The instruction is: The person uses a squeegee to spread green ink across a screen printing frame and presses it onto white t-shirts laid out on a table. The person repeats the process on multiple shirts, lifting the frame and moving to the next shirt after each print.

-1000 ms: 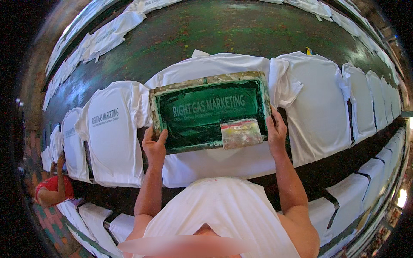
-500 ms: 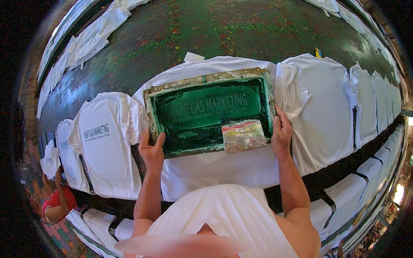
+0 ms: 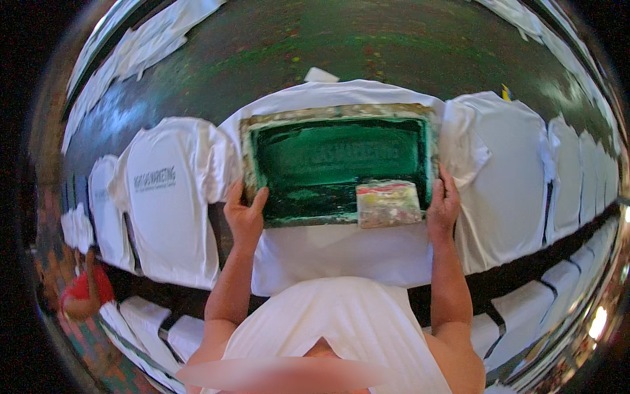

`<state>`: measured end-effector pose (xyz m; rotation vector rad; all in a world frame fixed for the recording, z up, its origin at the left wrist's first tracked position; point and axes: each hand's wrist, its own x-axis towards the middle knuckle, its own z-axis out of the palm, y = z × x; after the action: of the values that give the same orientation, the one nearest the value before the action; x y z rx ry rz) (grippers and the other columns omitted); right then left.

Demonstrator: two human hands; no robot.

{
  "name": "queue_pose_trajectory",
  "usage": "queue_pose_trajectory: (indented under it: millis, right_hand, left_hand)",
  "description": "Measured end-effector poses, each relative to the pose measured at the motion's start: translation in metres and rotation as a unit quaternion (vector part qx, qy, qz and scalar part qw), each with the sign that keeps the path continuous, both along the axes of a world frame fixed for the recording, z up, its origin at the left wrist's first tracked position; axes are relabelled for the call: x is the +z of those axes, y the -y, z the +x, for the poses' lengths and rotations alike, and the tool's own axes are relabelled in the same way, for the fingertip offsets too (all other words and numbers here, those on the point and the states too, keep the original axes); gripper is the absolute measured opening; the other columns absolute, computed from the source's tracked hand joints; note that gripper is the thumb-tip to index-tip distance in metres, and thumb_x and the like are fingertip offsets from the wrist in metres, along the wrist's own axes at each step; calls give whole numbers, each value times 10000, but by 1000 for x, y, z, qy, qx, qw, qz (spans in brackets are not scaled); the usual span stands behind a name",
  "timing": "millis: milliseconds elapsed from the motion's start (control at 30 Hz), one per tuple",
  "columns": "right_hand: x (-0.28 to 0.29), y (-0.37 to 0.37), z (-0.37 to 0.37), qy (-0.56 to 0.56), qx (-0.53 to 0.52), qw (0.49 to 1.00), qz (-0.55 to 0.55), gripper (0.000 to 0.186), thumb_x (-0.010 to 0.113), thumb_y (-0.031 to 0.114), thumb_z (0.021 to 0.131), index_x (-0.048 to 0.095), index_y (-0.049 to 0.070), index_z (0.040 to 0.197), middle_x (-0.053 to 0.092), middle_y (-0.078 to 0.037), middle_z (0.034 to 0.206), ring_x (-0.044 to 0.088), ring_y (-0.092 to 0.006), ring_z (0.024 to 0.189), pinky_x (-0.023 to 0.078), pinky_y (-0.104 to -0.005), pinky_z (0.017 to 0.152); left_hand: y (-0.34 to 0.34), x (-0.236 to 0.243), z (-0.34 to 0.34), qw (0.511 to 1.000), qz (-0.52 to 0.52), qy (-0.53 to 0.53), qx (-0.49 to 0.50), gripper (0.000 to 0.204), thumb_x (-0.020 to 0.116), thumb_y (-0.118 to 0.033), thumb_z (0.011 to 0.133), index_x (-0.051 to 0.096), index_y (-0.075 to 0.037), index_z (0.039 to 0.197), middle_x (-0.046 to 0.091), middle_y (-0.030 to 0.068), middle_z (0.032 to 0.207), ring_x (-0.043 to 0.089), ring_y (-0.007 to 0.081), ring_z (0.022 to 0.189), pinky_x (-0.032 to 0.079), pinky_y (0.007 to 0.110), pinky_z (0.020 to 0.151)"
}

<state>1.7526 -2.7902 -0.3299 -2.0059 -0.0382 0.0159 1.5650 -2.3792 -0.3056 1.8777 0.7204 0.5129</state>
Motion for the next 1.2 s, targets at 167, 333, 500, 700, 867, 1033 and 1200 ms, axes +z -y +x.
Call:
queue_pose_trajectory:
  millis: [167,333,500,700,867,1033,1200]
  right_hand:
    - [-8,8,8,37,13,999,-36,469,532,197,1204,627,-50,1591,685,-182,1554,632,-253,1414,442,-376,1239]
    - [-14,18,16,49,3,998,-49,493,524,227,1213,608,-71,1597,669,-186,1577,628,-277,1422,430,-394,1251]
    - [-20,22,17,28,33,999,29,504,519,221,1218,575,-89,1611,642,-212,1591,620,-284,1419,437,-406,1253]
    - [-25,26,25,21,7,1000,13,515,531,235,1216,577,-105,1600,645,-209,1589,622,-286,1428,439,-406,1252]
    - [-20,24,20,76,31,994,-70,489,529,220,1213,611,-94,1579,665,-203,1578,618,-293,1440,428,-403,1261]
    - [-13,13,15,70,33,996,-46,489,532,252,1227,626,-73,1580,667,-189,1562,616,-272,1428,425,-383,1251]
    - [-11,4,13,72,26,997,-32,437,561,173,1199,648,-23,1581,695,-185,1556,630,-270,1450,445,-380,1246]
  left_hand:
    - [-16,1,-12,992,92,8,88,509,874,-165,1007,724,31,1452,706,179,1293,740,293,1022,610,464,824]
    - [-49,6,-32,966,169,-165,110,695,863,-253,978,618,-16,1583,762,189,1016,750,380,853,591,509,743]
    - [-51,-9,-38,977,100,-159,99,767,848,-189,953,552,-13,1638,752,160,867,750,392,786,586,523,749]
    - [-55,-13,-44,985,99,-87,112,692,846,-98,959,606,-20,1603,728,146,832,721,329,758,581,468,756]
    - [-49,-7,-47,985,105,22,135,524,857,-53,972,723,-6,1476,722,134,1055,743,252,837,608,397,772]
    - [-39,-11,-39,983,90,124,104,383,758,15,1061,742,-10,1443,762,141,1273,779,230,1124,633,356,990]
    - [-21,-20,-15,981,-108,158,37,443,802,-41,1060,699,24,1486,761,150,1387,769,207,1186,615,356,1048]
